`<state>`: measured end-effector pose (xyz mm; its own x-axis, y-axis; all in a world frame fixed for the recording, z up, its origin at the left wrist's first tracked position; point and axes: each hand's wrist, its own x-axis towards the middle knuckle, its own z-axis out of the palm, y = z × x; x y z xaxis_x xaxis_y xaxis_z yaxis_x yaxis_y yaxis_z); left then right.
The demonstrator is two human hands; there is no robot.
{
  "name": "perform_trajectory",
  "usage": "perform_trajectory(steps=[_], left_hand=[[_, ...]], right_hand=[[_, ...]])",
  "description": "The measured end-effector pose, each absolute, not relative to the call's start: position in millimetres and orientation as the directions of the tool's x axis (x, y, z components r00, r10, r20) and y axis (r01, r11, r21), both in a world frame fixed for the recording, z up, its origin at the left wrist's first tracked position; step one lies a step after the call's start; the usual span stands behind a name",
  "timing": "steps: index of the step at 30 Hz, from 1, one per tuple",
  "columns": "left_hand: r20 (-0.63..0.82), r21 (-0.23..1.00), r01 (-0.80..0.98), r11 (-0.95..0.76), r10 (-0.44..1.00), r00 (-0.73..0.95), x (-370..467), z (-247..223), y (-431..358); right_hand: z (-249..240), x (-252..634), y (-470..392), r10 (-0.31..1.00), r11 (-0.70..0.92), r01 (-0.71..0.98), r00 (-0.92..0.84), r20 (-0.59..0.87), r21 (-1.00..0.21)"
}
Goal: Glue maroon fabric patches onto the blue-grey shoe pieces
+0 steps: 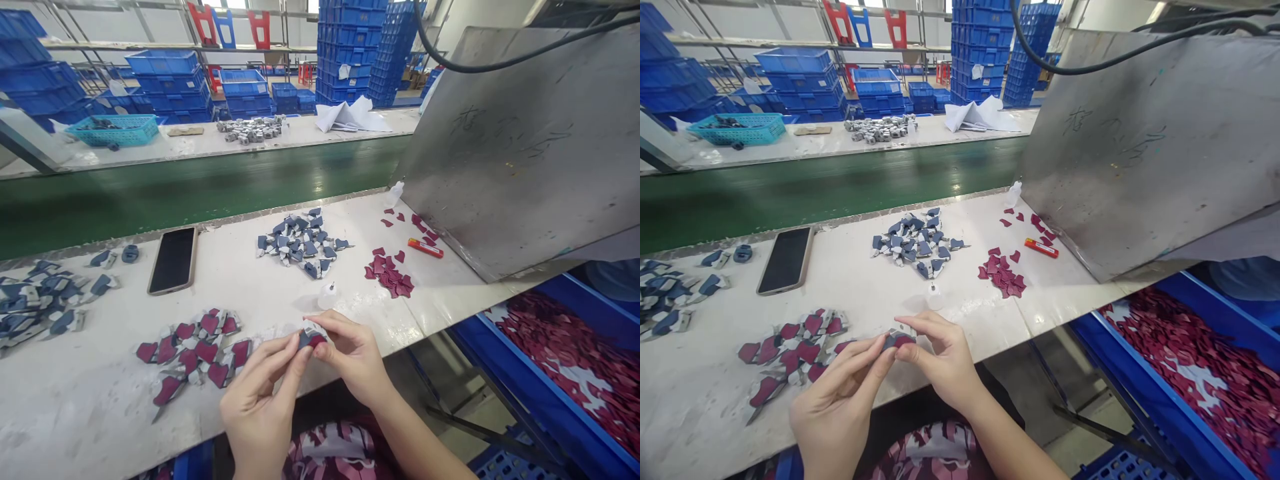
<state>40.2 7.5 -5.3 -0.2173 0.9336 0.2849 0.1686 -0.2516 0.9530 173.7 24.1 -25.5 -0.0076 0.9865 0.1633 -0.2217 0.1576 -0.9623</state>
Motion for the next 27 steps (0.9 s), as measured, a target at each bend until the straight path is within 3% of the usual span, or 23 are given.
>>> perform_trajectory(steps=[6,12,14,16,20,23,27], left_hand=[[0.445,0.850,0.332,-0.409,0.895,-0.039,31,-15,15],[0.512,0.776,0.405,-0.483,0.858,0.042,17,-20,24],[0.469,0.809,0.401,-0.429,0.883,-0.001,17,-17,24],[0.377,0.871,0.365,-0.330,0.924,-0.064,18,-13,21],[0.172,0.968,0.202,-0.148,0.979,-0.107,21,-7,16],[0.088,0.989,0.125,-0.075,0.991,-0.104,21,-3,15],[0.042,0.993,0.117,-0.031,0.995,-0.095,21,0,14]], right_hand=[[-26,161,23,0.986,0.093,-0.263,0.159,0.052,-0.960],[-27,159,26,0.999,-0.001,-0.257,0.031,-0.009,-0.966],[-28,165,26,0.996,0.077,-0.131,0.046,0.072,-0.988],[-27,172,27,0.965,0.251,0.060,0.067,0.254,-0.966],[-21,182,28,0.816,0.548,0.313,0.000,0.577,-0.775],[-18,185,29,0.750,0.639,0.348,-0.083,0.657,-0.686],[-19,184,30,0.744,0.646,0.380,-0.116,0.658,-0.663]])
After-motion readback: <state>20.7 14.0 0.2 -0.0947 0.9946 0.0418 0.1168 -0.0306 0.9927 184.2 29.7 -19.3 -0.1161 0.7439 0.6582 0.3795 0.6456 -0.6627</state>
